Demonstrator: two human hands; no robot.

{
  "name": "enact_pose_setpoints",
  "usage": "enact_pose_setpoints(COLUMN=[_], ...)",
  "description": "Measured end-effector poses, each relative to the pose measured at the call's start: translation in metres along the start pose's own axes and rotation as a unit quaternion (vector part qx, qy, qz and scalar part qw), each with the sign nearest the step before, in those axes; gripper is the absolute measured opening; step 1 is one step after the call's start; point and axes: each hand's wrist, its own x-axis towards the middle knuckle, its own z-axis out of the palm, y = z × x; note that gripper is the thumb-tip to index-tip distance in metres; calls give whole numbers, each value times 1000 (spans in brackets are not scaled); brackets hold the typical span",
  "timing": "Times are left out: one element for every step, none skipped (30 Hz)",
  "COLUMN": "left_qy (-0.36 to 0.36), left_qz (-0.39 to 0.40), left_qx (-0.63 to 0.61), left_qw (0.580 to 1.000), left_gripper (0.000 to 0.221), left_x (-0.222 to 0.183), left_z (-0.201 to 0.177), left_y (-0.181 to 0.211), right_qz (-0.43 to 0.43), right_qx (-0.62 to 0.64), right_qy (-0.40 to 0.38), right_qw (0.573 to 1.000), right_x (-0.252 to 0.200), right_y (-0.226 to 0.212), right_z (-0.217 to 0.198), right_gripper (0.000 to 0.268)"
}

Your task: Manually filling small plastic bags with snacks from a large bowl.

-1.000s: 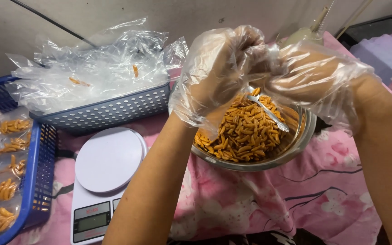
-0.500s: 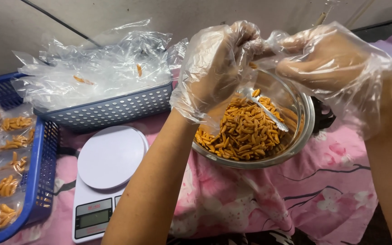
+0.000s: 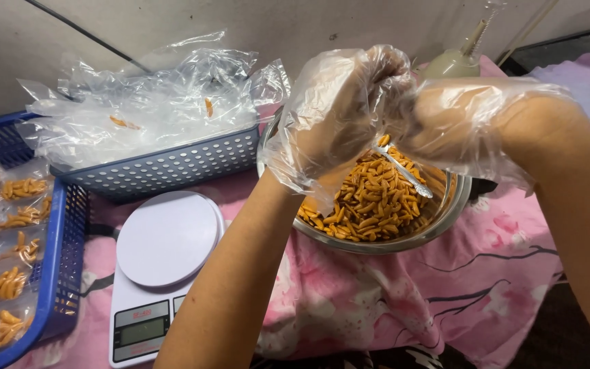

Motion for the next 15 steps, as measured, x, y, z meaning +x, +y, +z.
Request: enact_pose_setpoints(left_qy=[3,4,2,1,2,13,24,25,30,35,36,44,52,53,60], left_qz=[26,26,47,67,67,63,59,59,56,52,52,82,110,109,121], left_qx=[34,34,51,68,68,102,137,138,194,250,249,294,340,340,281], left_qw=[999,999,998,995,995,993,988,988,979,966,967,951,932,933,950], left_gripper=[32,32,42,52,52,37,22,22,16,10,10,21,33,33,27], left_x=[-2,-3,-4,-5,-4,-3,-1,0,2,3,1,-1,-3,-3,-1], left_z=[-2,-4,-6,-8,-8,-9,-10,-11,-12,-13,-16,-19,-22,-20,-19], left_y=[-10,-11,-12,-13,-6,1,8,23,38,53,47,42,37,41,46], right_qz=[88,87,204,282,282,286,289,289,304,319,318,411,481,480,526], right_qx=[298,298,680,910,910,909,907,907,901,894,894,752,556,557,717], right_qy=[-6,-6,-9,-6,-7,-26,-45,-45,-14,16,15,97,173,173,144], right_qw=[951,951,704,304,304,303,303,304,310,315,315,506,655,656,434], right_x=[-4,-8,-12,-16,-17,-18,-18,-19,-20,-21,8,36,64,57,50], right_y=[2,3,4,5,1,-3,-5,-4,-4,-3,-33,-64,-95,-79,-61], right_z=[-1,-2,-4,-5,-4,-4,-3,-5,-7,-8,3,15,26,15,6], right_gripper=[26,26,28,33,33,44,74,74,55,48,48,38,38,38,30])
